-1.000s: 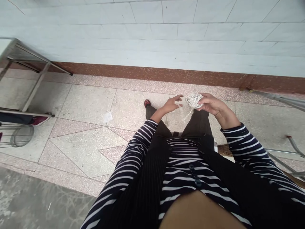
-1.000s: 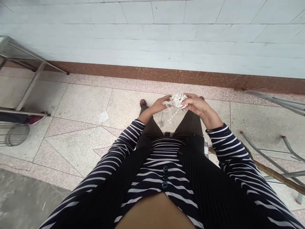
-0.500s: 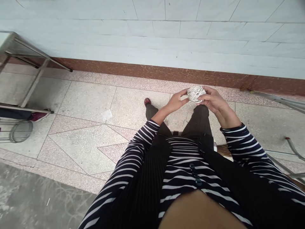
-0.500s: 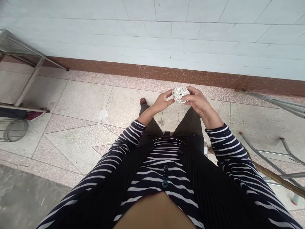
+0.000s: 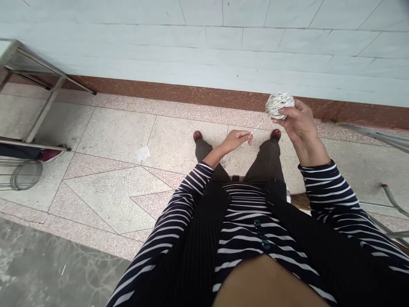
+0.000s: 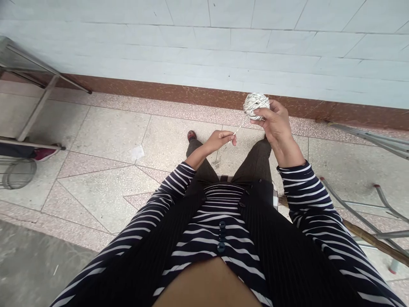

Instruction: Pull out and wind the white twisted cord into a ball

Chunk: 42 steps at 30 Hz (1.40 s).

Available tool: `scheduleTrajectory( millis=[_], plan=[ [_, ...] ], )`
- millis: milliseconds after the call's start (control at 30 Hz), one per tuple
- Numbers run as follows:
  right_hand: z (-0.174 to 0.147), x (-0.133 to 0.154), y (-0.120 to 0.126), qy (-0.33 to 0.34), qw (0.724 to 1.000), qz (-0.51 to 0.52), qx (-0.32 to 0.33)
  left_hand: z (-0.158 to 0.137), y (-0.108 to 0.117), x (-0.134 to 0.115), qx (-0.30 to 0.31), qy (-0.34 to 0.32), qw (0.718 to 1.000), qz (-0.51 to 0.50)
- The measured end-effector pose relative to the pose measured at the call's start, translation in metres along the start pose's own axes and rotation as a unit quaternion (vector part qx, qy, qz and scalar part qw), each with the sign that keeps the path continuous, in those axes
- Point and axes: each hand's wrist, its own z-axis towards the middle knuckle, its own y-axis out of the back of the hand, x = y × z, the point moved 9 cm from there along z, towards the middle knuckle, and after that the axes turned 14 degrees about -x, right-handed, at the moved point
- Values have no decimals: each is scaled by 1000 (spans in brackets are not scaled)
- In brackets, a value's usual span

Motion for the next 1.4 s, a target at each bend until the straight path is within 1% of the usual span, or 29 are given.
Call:
scheduleTrajectory(
  millis=[133,200,267,367,400,467,533,567,600,633,667,700,733,767,833,867,900,967,1033,1133,1200,1267,1300,1367,1400],
  plan=[
    [3,16,7,23,998,38,-50,-10,-1,11,46,19,999,-1],
    [5,19,7,46,997,26,-64,-17,-4,12,75,31,997,-7],
    [10,17,7,77,995,-11,-69,-25,-5,8,92,38,995,-18],
    [19,5,11,130,982,-106,-85,-34,-2,-6,90,27,995,-31],
    [20,0,11,153,973,-151,-87,-37,-1,-11,89,21,995,-35],
    [19,-9,7,214,941,-249,-80,-39,2,-21,91,14,995,-40],
    [12,-21,-5,266,906,-327,-35,-35,9,-27,77,7,997,-28],
    [7,-30,-11,276,894,-352,-5,-30,14,-30,60,1,998,-14],
    [3,-39,-18,273,889,-367,27,-24,21,-32,39,-8,999,8],
    [-2,-48,-23,255,890,-374,60,-17,27,-34,20,-18,999,38],
    [-7,-58,-27,222,895,-375,95,-10,32,-35,4,-28,997,73],
    [-12,-69,-30,174,904,-368,133,-4,35,-35,-5,-37,993,111],
    [-18,-80,-32,111,913,-352,175,1,37,-36,-7,-47,988,147],
    [-25,-90,-34,40,919,-326,218,5,37,-36,-4,-59,983,175],
    [-42,-102,-36,-91,919,-250,290,8,34,-37,12,-83,976,202],
    [-49,-104,-36,-137,917,-208,311,7,31,-37,24,-93,975,203],
    [-54,-103,-35,-169,915,-171,323,6,29,-38,36,-100,975,197],
    [-58,-101,-33,-203,913,-120,332,0,25,-38,61,-100,978,172],
    [-61,-104,-30,-232,905,-98,343,-7,22,-38,86,-82,983,137],
    [-60,-108,-26,-252,896,-91,354,-20,16,-37,147,-29,986,66],
    [-61,-109,-24,-256,886,-101,374,-29,11,-36,198,11,980,16],
    [-66,-108,-24,-259,863,-115,419,-33,11,-33,227,36,973,-6],
    [-72,-107,-25,-259,845,-117,453,-33,13,-31,227,39,973,0],
    [-83,-100,-26,-253,815,-96,512,-31,23,-23,208,36,977,34],
    [-85,-97,-26,-250,809,-76,526,-30,29,-20,196,35,979,48]
  ],
)
